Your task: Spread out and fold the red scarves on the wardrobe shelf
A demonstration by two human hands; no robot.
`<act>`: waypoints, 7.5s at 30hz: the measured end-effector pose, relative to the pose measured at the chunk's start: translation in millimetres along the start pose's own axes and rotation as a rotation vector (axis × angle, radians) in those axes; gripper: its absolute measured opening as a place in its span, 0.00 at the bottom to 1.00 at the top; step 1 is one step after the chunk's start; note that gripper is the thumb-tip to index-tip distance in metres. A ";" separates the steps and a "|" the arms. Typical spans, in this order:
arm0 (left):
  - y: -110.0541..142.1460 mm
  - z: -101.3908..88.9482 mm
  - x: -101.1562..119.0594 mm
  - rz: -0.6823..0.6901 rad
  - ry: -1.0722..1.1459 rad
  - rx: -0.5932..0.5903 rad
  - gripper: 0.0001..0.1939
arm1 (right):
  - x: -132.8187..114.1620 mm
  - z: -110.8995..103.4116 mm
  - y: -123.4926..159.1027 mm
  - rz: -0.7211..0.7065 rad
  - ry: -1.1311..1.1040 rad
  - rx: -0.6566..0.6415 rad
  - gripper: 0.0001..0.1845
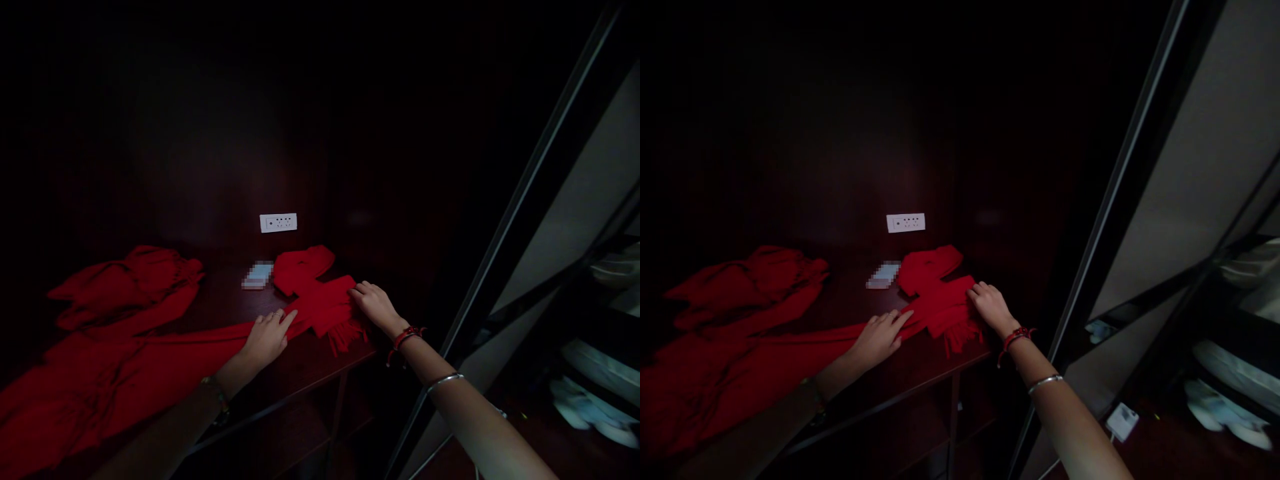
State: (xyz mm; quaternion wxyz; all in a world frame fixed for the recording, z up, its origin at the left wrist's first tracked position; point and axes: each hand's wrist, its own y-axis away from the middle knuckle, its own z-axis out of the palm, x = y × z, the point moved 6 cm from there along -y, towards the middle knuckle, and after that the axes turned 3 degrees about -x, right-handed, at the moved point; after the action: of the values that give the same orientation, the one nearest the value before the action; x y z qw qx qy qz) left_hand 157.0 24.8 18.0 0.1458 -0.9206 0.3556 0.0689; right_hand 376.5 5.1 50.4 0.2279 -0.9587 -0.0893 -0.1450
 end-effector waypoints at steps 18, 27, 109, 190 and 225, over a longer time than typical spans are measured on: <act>29.9 11.5 0.4 0.103 -0.040 -0.014 0.23 | -0.8 -0.4 1.1 -0.054 0.075 -0.079 0.10; 33.9 -24.5 -31.3 0.241 -0.046 -0.039 0.31 | 11.3 8.9 12.2 -0.018 0.074 -0.031 0.09; 1.6 16.5 -77.0 -0.076 0.557 -0.245 0.26 | -23.8 53.4 -45.1 0.126 -0.326 -0.275 0.31; 213.2 -26.5 -180.7 -0.063 -0.234 -0.026 0.15 | -148.9 3.0 7.4 -0.457 -0.265 0.153 0.19; 200.2 1.2 -206.1 -0.079 -0.243 -0.074 0.20 | -218.7 7.3 -15.4 -0.415 -0.541 -0.230 0.25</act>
State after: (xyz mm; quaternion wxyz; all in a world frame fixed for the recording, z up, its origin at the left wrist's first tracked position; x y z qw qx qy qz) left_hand -130.2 15.0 20.5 0.1564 -0.9235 0.2961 0.1870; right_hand 168.6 -1.0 -19.3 0.0525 -0.9432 -0.3221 0.0617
